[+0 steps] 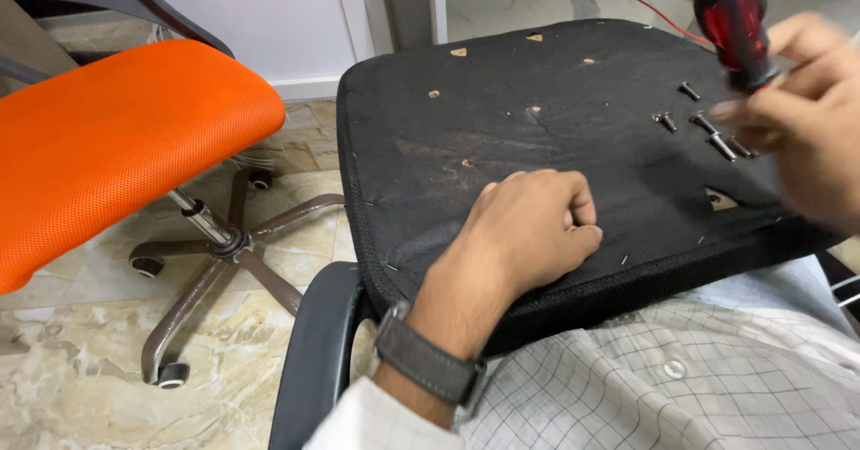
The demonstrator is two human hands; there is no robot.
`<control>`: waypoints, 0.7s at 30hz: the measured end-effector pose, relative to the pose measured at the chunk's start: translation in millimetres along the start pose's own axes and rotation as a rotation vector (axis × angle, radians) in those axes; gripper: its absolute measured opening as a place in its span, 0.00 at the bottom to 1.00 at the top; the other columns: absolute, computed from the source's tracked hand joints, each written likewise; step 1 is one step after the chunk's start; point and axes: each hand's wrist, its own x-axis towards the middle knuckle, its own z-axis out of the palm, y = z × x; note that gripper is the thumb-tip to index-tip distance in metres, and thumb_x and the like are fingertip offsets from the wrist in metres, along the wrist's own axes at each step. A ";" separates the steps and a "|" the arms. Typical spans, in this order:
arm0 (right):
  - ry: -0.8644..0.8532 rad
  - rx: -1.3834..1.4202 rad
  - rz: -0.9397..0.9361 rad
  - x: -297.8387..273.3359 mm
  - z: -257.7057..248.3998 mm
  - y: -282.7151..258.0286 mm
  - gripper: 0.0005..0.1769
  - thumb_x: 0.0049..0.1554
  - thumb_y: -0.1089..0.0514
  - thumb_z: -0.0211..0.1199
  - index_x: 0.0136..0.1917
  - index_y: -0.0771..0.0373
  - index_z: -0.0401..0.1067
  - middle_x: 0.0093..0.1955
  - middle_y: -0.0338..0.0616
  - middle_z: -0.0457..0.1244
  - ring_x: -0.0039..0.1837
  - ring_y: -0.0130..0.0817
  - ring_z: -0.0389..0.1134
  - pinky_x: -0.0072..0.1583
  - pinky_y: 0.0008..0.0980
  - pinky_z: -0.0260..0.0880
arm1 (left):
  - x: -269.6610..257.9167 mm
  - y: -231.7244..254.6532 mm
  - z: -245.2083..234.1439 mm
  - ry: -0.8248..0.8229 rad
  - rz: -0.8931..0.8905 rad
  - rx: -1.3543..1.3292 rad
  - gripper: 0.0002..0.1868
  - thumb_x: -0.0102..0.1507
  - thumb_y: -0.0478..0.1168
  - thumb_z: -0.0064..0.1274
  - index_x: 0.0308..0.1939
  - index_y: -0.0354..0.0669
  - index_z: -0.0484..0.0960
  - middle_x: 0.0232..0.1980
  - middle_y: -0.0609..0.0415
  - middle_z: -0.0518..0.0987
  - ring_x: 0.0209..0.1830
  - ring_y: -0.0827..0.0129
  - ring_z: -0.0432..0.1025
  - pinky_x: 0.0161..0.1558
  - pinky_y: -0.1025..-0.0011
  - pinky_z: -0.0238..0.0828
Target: The person uses a small hex key and a screwdriver to tighten multiple screws into the underside of a black upholstered chair seat. The person works methodically across several screw holes, switching tools as needed.
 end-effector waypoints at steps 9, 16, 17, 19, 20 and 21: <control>-0.030 -0.574 0.131 36.6 -65.8 94.1 0.06 0.62 0.66 0.67 0.49 0.70 0.71 0.39 0.57 0.68 0.45 0.40 0.73 0.47 0.38 0.77 | 49.7 44.5 24.7 -0.170 0.186 0.268 0.39 0.46 0.62 0.68 0.51 0.41 0.78 0.55 0.43 0.76 0.60 0.47 0.68 0.58 0.47 0.63; -0.189 -0.509 -0.039 30.5 -81.7 128.7 0.07 0.56 0.65 0.69 0.37 0.68 0.73 0.38 0.48 0.71 0.45 0.28 0.75 0.52 0.30 0.78 | 34.4 69.7 65.8 -0.060 0.182 0.295 0.44 0.43 0.57 0.67 0.58 0.42 0.72 0.60 0.45 0.71 0.66 0.43 0.65 0.63 0.42 0.59; -0.189 -0.596 0.067 26.6 -76.7 123.2 0.08 0.55 0.65 0.71 0.38 0.69 0.74 0.36 0.51 0.71 0.41 0.31 0.73 0.47 0.32 0.75 | 32.9 77.0 71.6 -0.036 0.154 0.373 0.44 0.45 0.56 0.67 0.59 0.41 0.70 0.61 0.44 0.70 0.67 0.40 0.63 0.65 0.39 0.57; -0.180 -0.770 0.275 18.1 -64.8 104.0 0.10 0.54 0.63 0.76 0.39 0.71 0.76 0.32 0.56 0.70 0.33 0.38 0.71 0.36 0.36 0.70 | 26.2 82.9 79.1 0.046 0.132 0.501 0.43 0.47 0.52 0.65 0.61 0.39 0.68 0.63 0.42 0.68 0.69 0.38 0.61 0.67 0.37 0.54; -0.192 -0.743 0.235 15.8 -56.3 93.4 0.12 0.54 0.61 0.77 0.39 0.70 0.75 0.32 0.54 0.69 0.33 0.35 0.70 0.36 0.34 0.69 | 21.7 82.4 82.2 0.099 0.134 0.549 0.41 0.48 0.50 0.64 0.62 0.38 0.68 0.64 0.42 0.69 0.70 0.38 0.62 0.68 0.37 0.54; -0.203 -0.715 0.195 13.3 -47.2 82.8 0.14 0.54 0.59 0.78 0.39 0.70 0.74 0.33 0.52 0.68 0.33 0.32 0.69 0.35 0.32 0.67 | 18.8 80.9 84.7 0.153 0.137 0.597 0.40 0.49 0.48 0.63 0.63 0.37 0.68 0.64 0.41 0.69 0.70 0.39 0.62 0.69 0.38 0.54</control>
